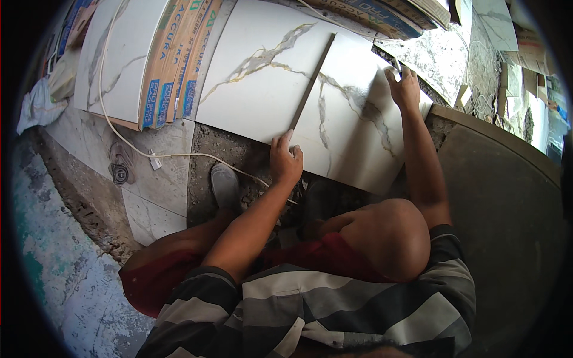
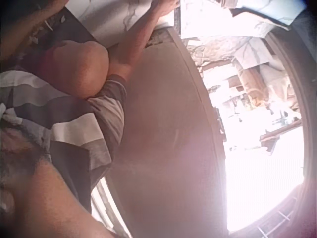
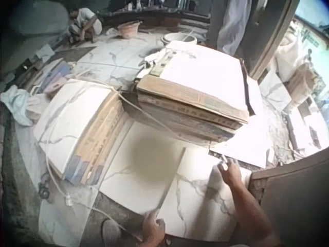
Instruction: Marking and aligning floor tiles for installation.
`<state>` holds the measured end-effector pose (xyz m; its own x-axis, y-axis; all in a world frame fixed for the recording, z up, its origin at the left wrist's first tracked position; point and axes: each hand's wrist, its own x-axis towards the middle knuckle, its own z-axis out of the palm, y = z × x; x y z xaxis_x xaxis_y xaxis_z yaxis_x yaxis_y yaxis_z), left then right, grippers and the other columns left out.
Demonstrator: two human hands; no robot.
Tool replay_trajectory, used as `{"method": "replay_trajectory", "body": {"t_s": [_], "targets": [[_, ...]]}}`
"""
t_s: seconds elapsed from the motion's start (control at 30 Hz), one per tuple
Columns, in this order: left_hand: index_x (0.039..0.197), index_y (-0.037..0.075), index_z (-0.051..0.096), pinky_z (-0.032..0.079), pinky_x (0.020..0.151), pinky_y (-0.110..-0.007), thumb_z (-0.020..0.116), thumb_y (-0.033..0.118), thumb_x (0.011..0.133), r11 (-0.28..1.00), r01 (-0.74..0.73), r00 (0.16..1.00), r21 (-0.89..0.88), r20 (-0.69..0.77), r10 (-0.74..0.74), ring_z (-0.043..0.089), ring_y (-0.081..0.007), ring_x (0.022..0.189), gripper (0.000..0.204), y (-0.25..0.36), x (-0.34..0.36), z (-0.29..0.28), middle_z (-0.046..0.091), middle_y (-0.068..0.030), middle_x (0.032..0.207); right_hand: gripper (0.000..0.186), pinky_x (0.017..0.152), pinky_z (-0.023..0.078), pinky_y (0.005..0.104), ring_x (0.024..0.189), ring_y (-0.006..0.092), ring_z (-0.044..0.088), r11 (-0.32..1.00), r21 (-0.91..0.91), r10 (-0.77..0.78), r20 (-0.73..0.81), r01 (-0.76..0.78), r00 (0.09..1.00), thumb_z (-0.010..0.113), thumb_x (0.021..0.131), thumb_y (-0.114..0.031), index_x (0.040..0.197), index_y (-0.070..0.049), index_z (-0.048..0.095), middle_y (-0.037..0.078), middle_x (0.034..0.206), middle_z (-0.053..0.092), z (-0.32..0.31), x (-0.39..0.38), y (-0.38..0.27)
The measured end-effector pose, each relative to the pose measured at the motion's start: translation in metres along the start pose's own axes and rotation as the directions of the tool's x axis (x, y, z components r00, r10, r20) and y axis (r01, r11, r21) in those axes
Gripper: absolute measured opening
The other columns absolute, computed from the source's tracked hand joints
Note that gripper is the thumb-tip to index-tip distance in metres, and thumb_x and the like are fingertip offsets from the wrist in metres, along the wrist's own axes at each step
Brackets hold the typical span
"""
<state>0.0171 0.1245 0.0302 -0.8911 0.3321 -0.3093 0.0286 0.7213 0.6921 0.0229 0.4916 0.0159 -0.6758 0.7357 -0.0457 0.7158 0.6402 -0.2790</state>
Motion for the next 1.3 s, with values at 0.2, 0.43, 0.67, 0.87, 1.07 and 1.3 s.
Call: {"method": "replay_trajectory", "body": {"t_s": [0.2,0.43,0.67,0.87,1.07,1.3], "targets": [[0.124,0.003,0.060,0.047,0.087,-0.040,0.061,0.006,0.082,0.993,0.091,0.996,-0.079,0.025,-0.090,0.055,-0.0316,0.100,0.042,-0.003,-0.001,0.001,0.054,-0.0160,0.111,0.058,0.088,0.048,0.0470,0.104,0.0413,0.061,0.999,-0.040,0.003,0.100,0.001,0.995,0.065,0.084,-0.051,0.112,-0.001,0.062,0.026,0.110,0.064,0.012,0.019,0.011],[0.123,0.004,0.058,0.048,0.082,-0.039,0.061,0.005,0.081,0.994,-0.014,0.999,-0.104,-0.051,0.009,0.056,-0.0307,0.095,0.043,-0.009,-0.005,0.000,0.052,-0.0160,0.111,0.063,0.083,0.049,0.0462,0.096,0.0408,0.064,1.000,0.019,-0.005,0.159,0.002,0.987,0.063,0.085,-0.056,0.109,0.002,0.062,0.027,0.099,0.066,0.018,0.020,0.018],[0.112,0.001,0.053,0.043,0.093,-0.046,0.062,0.005,0.080,0.994,-0.039,0.992,-0.098,-0.121,0.028,0.051,-0.0369,0.107,0.034,-0.017,-0.021,-0.003,0.052,-0.0192,0.111,0.065,0.086,0.048,0.0478,0.098,0.0437,0.063,0.998,-0.052,-0.019,0.076,0.023,0.997,0.062,0.084,-0.059,0.109,0.001,0.062,0.028,0.101,0.065,0.015,0.023,0.037],[0.113,0.000,0.051,0.045,0.089,-0.043,0.063,0.010,0.084,0.974,0.197,0.976,-0.114,-0.073,-0.206,0.054,-0.0340,0.102,0.032,-0.030,-0.035,0.000,0.053,-0.0192,0.110,0.068,0.086,0.049,0.0481,0.099,0.0427,0.063,0.987,-0.157,0.054,0.082,-0.041,0.995,0.060,0.083,-0.064,0.109,-0.001,0.063,0.027,0.102,0.066,0.009,0.026,0.071],[0.114,-0.001,0.052,0.050,0.075,-0.039,0.058,0.021,0.093,0.879,0.419,0.906,-0.226,0.044,-0.421,0.062,-0.0258,0.082,0.031,-0.037,-0.026,0.004,0.061,-0.0159,0.101,0.071,0.087,0.049,0.0470,0.100,0.0428,0.063,0.992,-0.112,0.076,0.123,-0.062,0.989,0.059,0.083,-0.065,0.108,0.001,0.064,0.028,0.102,0.066,0.004,0.027,0.085],[0.120,-0.001,0.052,0.055,0.071,-0.032,0.047,0.025,0.102,0.571,0.717,0.697,-0.399,0.399,-0.597,0.062,-0.0157,0.074,0.032,-0.031,-0.019,0.000,0.061,-0.0093,0.098,0.085,0.093,0.047,0.0421,0.108,0.0384,0.062,0.987,-0.149,0.100,0.283,-0.059,0.954,0.062,0.080,-0.067,0.124,0.005,0.056,0.027,0.111,0.064,-0.002,0.042,0.083]]}}
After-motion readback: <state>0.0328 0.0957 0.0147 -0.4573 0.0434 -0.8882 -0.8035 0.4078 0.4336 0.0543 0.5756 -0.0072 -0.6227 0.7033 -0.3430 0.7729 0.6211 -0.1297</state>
